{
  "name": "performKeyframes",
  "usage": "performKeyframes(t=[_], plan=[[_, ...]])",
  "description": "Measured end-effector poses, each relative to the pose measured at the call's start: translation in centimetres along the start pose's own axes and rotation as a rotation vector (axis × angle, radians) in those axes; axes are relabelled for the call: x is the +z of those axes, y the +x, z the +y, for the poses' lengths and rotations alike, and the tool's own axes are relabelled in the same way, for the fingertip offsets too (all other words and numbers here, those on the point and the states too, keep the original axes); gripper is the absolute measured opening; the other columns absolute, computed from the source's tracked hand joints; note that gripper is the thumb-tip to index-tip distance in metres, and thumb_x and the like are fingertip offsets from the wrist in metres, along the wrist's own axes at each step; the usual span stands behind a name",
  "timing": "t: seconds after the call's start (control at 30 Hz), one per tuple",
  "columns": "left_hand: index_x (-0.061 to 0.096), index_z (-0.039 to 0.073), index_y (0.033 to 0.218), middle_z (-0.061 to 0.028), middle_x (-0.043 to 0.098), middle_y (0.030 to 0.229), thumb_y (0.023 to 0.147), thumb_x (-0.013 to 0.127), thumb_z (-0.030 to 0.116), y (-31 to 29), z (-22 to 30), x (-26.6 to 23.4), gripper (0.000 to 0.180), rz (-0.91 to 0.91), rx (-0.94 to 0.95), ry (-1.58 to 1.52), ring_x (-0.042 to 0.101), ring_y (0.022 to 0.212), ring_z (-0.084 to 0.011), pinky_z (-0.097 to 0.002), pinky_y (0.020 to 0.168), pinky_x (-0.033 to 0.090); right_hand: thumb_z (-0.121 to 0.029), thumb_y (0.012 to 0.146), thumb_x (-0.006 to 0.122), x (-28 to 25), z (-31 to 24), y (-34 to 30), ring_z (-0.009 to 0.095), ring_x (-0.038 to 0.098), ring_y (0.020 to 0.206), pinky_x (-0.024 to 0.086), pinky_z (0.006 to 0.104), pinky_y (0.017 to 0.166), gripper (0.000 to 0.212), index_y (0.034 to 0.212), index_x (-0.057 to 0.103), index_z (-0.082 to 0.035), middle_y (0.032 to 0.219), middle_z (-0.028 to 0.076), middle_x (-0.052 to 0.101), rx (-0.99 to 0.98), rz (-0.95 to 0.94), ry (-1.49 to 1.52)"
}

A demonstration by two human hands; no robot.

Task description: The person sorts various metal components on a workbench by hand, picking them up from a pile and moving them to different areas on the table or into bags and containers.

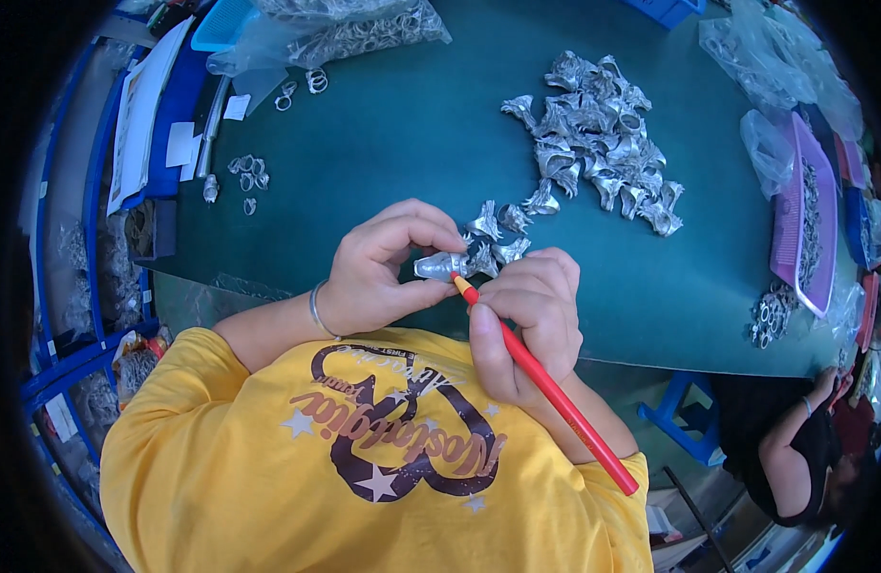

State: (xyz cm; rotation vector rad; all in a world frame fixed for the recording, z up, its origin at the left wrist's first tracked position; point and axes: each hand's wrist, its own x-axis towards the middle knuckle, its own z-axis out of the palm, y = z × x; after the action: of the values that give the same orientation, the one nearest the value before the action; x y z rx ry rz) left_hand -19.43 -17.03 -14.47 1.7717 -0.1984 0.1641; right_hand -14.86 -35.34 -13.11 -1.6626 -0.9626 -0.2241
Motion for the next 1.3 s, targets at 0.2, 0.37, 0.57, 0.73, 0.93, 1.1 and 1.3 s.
performKeyframes(t=[0.2, 0.37, 0.57, 0.73, 0.93, 1.1, 1.3], plan=[[0.064, 0.001, 0.096, -0.0099, 0.059, 0.101, 0.068, 0.075, -0.005, -0.3, 0.0, 0.0, 0.031, 0.010, -0.015, 0.013, 0.060, 0.091, -0.0168, -0.0257, 0.077, 0.048, 0.002, 0.075, 0.060, 0.2, 0.1, 0.1, 0.023, 0.056, 0.068, 0.042, 0.0396, 0.076, 0.014, 0.085, 0.052, -0.004, 0.074, 0.008, 0.061, -0.003, 0.000, -0.005], [0.054, 0.002, 0.107, -0.0097, 0.058, 0.104, 0.071, 0.073, -0.008, -0.6, -0.6, 0.3, 0.042, 0.010, -0.126, -0.140, 0.059, 0.093, -0.0157, -0.0254, 0.079, 0.049, 0.002, 0.078, 0.057, 0.2, 0.7, -0.8, 0.021, 0.055, 0.069, 0.042, 0.0373, 0.072, 0.010, 0.087, 0.053, -0.003, 0.073, 0.009, 0.060, 0.062, 0.096, 0.084], [0.041, 0.003, 0.120, -0.0113, 0.058, 0.104, 0.072, 0.071, -0.009, -0.9, -0.8, 0.5, 0.058, 0.047, -0.001, -0.078, 0.060, 0.094, -0.0173, -0.0272, 0.081, 0.048, 0.000, 0.092, 0.047, 1.1, -0.2, -0.6, 0.017, 0.061, 0.080, 0.049, 0.0261, 0.076, 0.014, 0.105, 0.053, 0.002, 0.094, 0.014, 0.066, 0.392, 0.140, 0.168], [0.050, 0.005, 0.115, -0.0098, 0.062, 0.098, 0.072, 0.072, -0.004, -0.3, -0.2, 0.2, 0.049, 0.111, 0.159, 0.062, 0.062, 0.087, -0.0191, -0.0273, 0.074, 0.051, -0.007, 0.092, 0.059, 1.5, 0.0, -0.8, 0.011, 0.060, 0.083, 0.049, 0.0235, 0.075, 0.018, 0.107, 0.051, -0.001, 0.099, 0.009, 0.061, 0.653, 0.032, 0.459], [0.051, 0.005, 0.115, -0.0112, 0.062, 0.101, 0.073, 0.074, -0.004, -0.3, 0.1, -0.1, 0.048, 0.037, 0.179, 0.193, 0.062, 0.091, -0.0204, -0.0278, 0.076, 0.051, 0.012, 0.082, 0.063, 1.7, 0.5, -0.4, 0.010, 0.059, 0.085, 0.050, 0.0211, 0.073, 0.029, 0.098, 0.044, -0.003, 0.100, 0.013, 0.059, 0.710, 0.101, 0.701], [0.053, 0.002, 0.114, -0.0095, 0.061, 0.101, 0.075, 0.073, -0.003, -0.2, -0.3, 0.6, 0.044, 0.148, 0.087, -0.065, 0.061, 0.091, -0.0166, -0.0259, 0.076, 0.052, 0.013, 0.079, 0.064, 2.1, 0.9, -1.0, 0.015, 0.060, 0.088, 0.050, 0.0243, 0.077, 0.031, 0.095, 0.044, -0.004, 0.099, 0.014, 0.060, 0.516, 0.206, 0.645], [0.059, -0.001, 0.102, -0.0113, 0.064, 0.097, 0.079, 0.071, -0.001, 0.9, 0.4, -1.5, 0.026, 0.059, -0.084, -0.239, 0.064, 0.087, -0.0170, -0.0259, 0.071, 0.053, 0.015, 0.077, 0.062, 2.0, 1.8, -1.4, 0.020, 0.060, 0.090, 0.047, 0.0300, 0.084, 0.031, 0.094, 0.044, -0.004, 0.107, 0.019, 0.062, 0.400, 0.162, 0.381]])
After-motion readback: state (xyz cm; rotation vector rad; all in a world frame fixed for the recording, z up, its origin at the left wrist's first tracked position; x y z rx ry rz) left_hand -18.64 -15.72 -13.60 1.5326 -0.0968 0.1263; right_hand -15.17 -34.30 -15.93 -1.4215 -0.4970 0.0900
